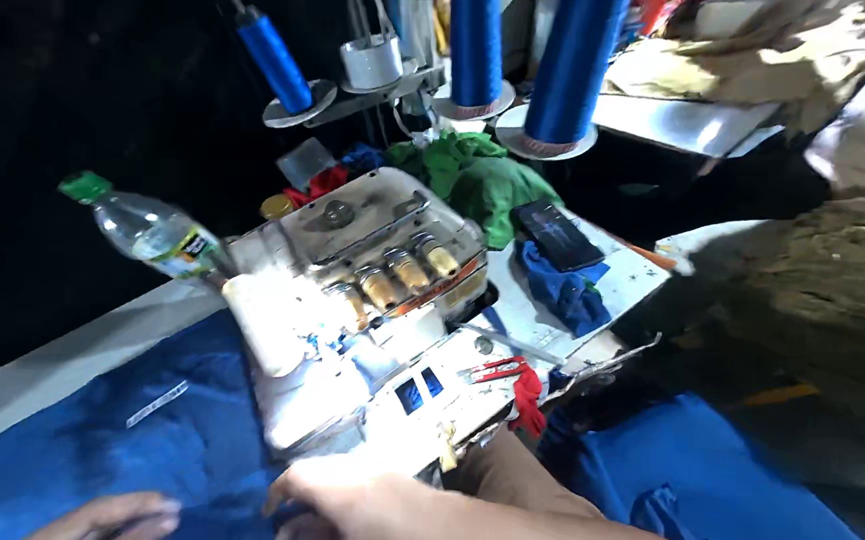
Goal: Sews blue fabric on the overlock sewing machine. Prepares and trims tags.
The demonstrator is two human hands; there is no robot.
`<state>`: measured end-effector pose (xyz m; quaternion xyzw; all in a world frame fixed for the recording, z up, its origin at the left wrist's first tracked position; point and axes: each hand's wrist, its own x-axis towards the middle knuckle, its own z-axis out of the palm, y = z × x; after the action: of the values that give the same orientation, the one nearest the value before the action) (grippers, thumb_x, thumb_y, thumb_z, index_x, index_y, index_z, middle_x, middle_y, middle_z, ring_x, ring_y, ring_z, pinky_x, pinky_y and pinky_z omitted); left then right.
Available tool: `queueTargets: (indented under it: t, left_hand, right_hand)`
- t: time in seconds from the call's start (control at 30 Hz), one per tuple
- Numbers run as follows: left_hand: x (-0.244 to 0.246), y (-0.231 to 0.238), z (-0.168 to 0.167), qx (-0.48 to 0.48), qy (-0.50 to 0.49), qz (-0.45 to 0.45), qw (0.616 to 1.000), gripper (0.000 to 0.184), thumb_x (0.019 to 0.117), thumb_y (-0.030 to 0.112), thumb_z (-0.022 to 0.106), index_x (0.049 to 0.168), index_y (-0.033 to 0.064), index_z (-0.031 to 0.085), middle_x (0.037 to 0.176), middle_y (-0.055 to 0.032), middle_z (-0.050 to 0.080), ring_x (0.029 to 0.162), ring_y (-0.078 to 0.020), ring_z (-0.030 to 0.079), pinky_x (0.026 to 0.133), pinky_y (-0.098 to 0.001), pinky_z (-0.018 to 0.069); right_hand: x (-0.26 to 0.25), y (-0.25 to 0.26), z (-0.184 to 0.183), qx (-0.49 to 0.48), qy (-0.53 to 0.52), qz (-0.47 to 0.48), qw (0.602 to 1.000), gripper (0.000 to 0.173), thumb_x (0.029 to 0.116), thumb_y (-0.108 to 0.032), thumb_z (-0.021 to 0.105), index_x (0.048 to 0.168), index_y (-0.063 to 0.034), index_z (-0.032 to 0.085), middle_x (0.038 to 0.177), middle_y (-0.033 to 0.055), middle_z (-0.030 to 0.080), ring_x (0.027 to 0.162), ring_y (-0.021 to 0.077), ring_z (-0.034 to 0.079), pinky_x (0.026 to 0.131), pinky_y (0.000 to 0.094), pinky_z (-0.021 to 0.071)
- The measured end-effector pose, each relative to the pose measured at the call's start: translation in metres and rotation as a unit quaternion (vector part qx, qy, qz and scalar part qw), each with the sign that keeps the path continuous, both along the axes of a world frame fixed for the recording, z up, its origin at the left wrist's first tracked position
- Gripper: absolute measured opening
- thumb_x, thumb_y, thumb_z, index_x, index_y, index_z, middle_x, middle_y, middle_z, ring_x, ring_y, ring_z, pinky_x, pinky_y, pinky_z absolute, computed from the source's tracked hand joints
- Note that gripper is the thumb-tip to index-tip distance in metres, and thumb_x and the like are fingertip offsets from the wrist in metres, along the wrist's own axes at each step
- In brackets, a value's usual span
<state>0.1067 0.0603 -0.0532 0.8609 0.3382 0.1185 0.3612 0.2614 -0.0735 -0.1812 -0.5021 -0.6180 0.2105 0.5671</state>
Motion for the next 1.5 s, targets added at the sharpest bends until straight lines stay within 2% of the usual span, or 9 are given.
queueTargets:
  t: [0.07,0.13,0.2,0.27,0.63,1.07,1.27,1.37,1.5]
  left_hand:
    - [-0.012,0.024,-0.012,0.077,0.042,-0.092,0.992,0.024,0.0956,0.009,0.065,0.101,-0.0133,0.071,0.097,-0.0157,0.074,0.089,-0.0058,0.068,0.087,-0.0217,0.054]
    - [-0.028,0.044,-0.034,0.152,0.016,-0.101,0.983,0.021,0.0938,0.024,0.066,0.098,0.0058,0.076,0.09,0.0021,0.075,0.082,0.001,0.069,0.077,-0.0196,0.0576]
    - [-0.027,0.042,-0.035,0.119,0.002,-0.062,0.991,0.009,0.0901,0.018,0.072,0.096,0.0132,0.076,0.086,0.0106,0.074,0.075,0.0043,0.066,0.07,-0.0158,0.0556]
    - [-0.025,0.037,-0.034,0.078,-0.006,-0.037,0.996,0.007,0.0902,0.013,0.075,0.097,0.015,0.077,0.083,0.0111,0.074,0.07,0.0038,0.065,0.064,-0.0143,0.0534]
    - [-0.025,0.032,-0.035,0.042,-0.027,-0.007,0.999,0.009,0.0938,0.017,0.072,0.099,0.014,0.078,0.084,0.009,0.074,0.074,0.0032,0.066,0.066,-0.0142,0.0536]
    - [-0.034,0.027,-0.043,0.054,-0.088,-0.005,0.995,0.01,0.0962,0.016,0.07,0.101,0.013,0.078,0.083,0.0084,0.074,0.072,0.0027,0.066,0.066,-0.0136,0.0539]
    - [-0.038,0.02,-0.061,0.133,-0.135,-0.009,0.982,0.012,0.0974,0.016,0.069,0.106,0.0145,0.077,0.102,0.0099,0.074,0.09,0.0027,0.068,0.08,-0.0143,0.0566]
    - [-0.038,0.025,-0.07,0.144,-0.18,-0.019,0.973,0.01,0.0959,0.011,0.069,0.104,0.0107,0.075,0.102,0.0075,0.074,0.091,0.0006,0.069,0.083,-0.0163,0.0572]
    - [-0.015,0.044,-0.058,0.107,-0.257,-0.067,0.958,0.009,0.0957,0.009,0.069,0.103,0.0127,0.072,0.099,0.0109,0.073,0.087,0.0012,0.068,0.082,-0.0173,0.0575]
  right_hand:
    - [0.005,-0.005,-0.002,-0.025,-0.009,0.007,1.0,0.018,0.1,-0.007,0.06,0.113,0.0025,0.067,0.103,0.0177,0.069,0.097,0.0274,0.07,0.089,0.0404,0.0569]
    - [0.006,-0.005,-0.009,-0.062,-0.01,0.004,0.998,0.019,0.1019,-0.015,0.059,0.111,-0.0007,0.068,0.103,0.0135,0.07,0.096,0.0198,0.069,0.088,0.0335,0.0566]
    - [0.006,-0.003,-0.017,-0.099,-0.009,-0.006,0.995,0.019,0.1018,-0.021,0.06,0.108,-0.0053,0.069,0.1,0.0069,0.072,0.091,0.0112,0.069,0.083,0.0283,0.0581]
    - [0.008,-0.002,-0.021,-0.124,-0.002,0.0,0.992,0.017,0.1014,-0.024,0.061,0.106,-0.0096,0.069,0.098,0.0013,0.07,0.088,0.0061,0.068,0.081,0.026,0.0582]
    - [0.014,-0.003,-0.026,-0.139,0.003,-0.038,0.99,0.02,0.097,-0.038,0.067,0.111,-0.0233,0.065,0.093,-0.0132,0.07,0.081,-0.004,0.066,0.071,0.018,0.0575]
    - [0.01,-0.004,-0.027,-0.041,-0.041,-0.105,0.993,0.023,0.0976,-0.038,0.064,0.11,-0.0199,0.068,0.091,-0.0127,0.071,0.078,-0.0045,0.067,0.068,0.0164,0.0571]
    - [0.009,-0.003,-0.017,-0.143,-0.052,-0.088,0.984,0.029,0.0976,-0.037,0.064,0.122,-0.0225,0.069,0.084,-0.0098,0.069,0.07,0.0003,0.064,0.063,0.0227,0.0555]
    - [0.01,-0.003,-0.003,-0.237,-0.001,-0.04,0.971,0.014,0.0984,-0.033,0.067,0.104,-0.0211,0.072,0.087,-0.0087,0.067,0.075,0.0007,0.063,0.067,0.0232,0.0545]
    - [0.009,-0.014,0.019,-0.167,0.037,-0.09,0.981,0.01,0.0927,-0.036,0.072,0.091,-0.0261,0.073,0.075,-0.0151,0.067,0.063,-0.0058,0.061,0.054,0.0141,0.0513]
